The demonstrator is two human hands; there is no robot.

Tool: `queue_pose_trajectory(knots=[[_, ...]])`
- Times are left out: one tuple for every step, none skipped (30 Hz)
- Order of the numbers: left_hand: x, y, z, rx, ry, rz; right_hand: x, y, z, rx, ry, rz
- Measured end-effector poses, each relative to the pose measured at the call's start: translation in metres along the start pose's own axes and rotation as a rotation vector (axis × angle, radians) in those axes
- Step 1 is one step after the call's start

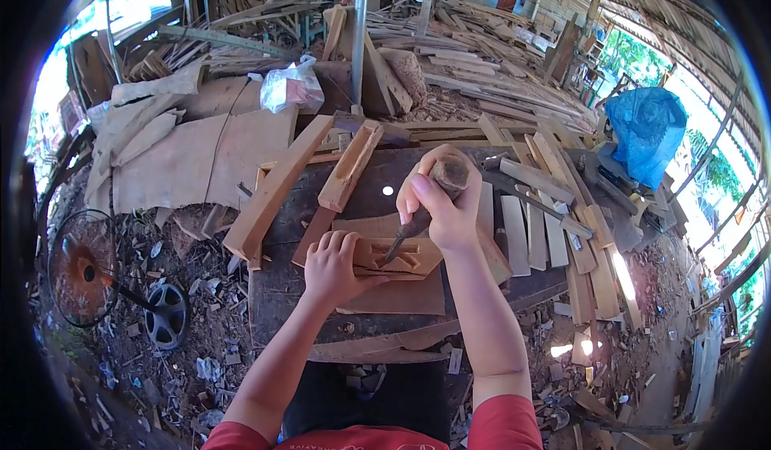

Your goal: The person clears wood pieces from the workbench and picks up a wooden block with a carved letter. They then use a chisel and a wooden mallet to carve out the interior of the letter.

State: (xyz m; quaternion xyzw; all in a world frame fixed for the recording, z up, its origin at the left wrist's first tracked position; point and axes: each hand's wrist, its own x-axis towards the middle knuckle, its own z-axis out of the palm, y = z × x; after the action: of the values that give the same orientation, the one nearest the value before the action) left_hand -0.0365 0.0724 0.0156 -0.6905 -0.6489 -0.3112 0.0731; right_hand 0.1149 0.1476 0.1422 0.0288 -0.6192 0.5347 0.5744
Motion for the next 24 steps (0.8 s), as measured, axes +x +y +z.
queue_pose_trajectory(knots=[[0.000, 0.000, 0.000, 0.001, 0.002, -0.007, 0.001, 0.000, 0.001, 0.007, -0.008, 0.007], [0.000, 0.000, 0.000, 0.002, 0.003, -0.007, 0.002, 0.001, 0.001, 0.007, -0.009, 0.007], [0.000, 0.000, 0.000, 0.010, 0.007, -0.004, 0.003, 0.002, 0.001, 0.001, -0.025, 0.004], [0.000, 0.000, 0.000, 0.018, 0.010, 0.001, 0.004, 0.003, 0.001, -0.005, -0.040, 0.001], [0.000, 0.000, 0.000, 0.019, 0.009, 0.002, 0.004, 0.003, 0.001, -0.005, -0.039, 0.000], [0.000, 0.000, 0.000, 0.021, 0.016, 0.006, 0.005, 0.003, 0.002, 0.007, -0.032, 0.011], [0.000, 0.000, 0.001, 0.021, 0.023, 0.010, 0.006, 0.003, 0.002, 0.017, -0.026, 0.022], [0.001, 0.000, 0.001, 0.019, 0.022, 0.013, 0.007, 0.003, 0.002, 0.013, -0.025, 0.022], [0.001, 0.001, 0.000, 0.017, 0.015, 0.009, 0.008, 0.004, 0.003, 0.016, -0.019, 0.049], [0.001, 0.001, 0.000, 0.017, 0.007, 0.006, 0.008, 0.005, 0.004, 0.020, -0.013, 0.075], [0.001, 0.001, 0.000, 0.016, 0.004, 0.009, 0.008, 0.005, 0.006, 0.019, -0.009, 0.074], [0.000, 0.002, 0.000, 0.021, 0.010, 0.011, 0.009, 0.005, 0.009, 0.013, -0.018, 0.096], [0.000, 0.002, -0.001, 0.027, 0.016, 0.013, 0.009, 0.005, 0.012, 0.007, -0.028, 0.117], [0.000, 0.002, 0.000, 0.029, 0.017, 0.016, 0.010, 0.006, 0.015, 0.007, -0.033, 0.127], [0.000, 0.002, 0.001, 0.029, 0.029, 0.021, 0.011, 0.007, 0.017, 0.008, -0.032, 0.124], [0.000, 0.002, 0.002, 0.029, 0.040, 0.027, 0.012, 0.008, 0.019, -0.016, -0.051, 0.142], [0.000, 0.001, 0.002, 0.032, 0.038, 0.030, 0.013, 0.009, 0.021, -0.040, -0.068, 0.159], [0.000, 0.002, 0.002, 0.040, 0.049, 0.034, 0.013, 0.010, 0.024, -0.064, -0.043, 0.179], [0.000, 0.002, 0.003, 0.048, 0.059, 0.038, 0.013, 0.012, 0.025, -0.064, -0.040, 0.177], [0.000, 0.002, 0.002, 0.049, 0.058, 0.043, 0.014, 0.016, 0.026, -0.145, -0.015, 0.204], [0.000, 0.003, 0.002, 0.035, 0.035, 0.023, 0.016, 0.019, 0.027, -0.227, 0.011, 0.231], [0.000, 0.003, 0.002, 0.020, 0.013, 0.003, 0.018, 0.022, 0.028, -0.230, 0.037, 0.225], [0.000, 0.003, 0.001, 0.019, 0.012, 0.008, 0.019, 0.023, 0.028, -0.232, 0.041, 0.223], [0.000, 0.004, 0.000, 0.029, -0.005, 0.000, 0.020, 0.025, 0.028, -0.223, 0.032, 0.228]])
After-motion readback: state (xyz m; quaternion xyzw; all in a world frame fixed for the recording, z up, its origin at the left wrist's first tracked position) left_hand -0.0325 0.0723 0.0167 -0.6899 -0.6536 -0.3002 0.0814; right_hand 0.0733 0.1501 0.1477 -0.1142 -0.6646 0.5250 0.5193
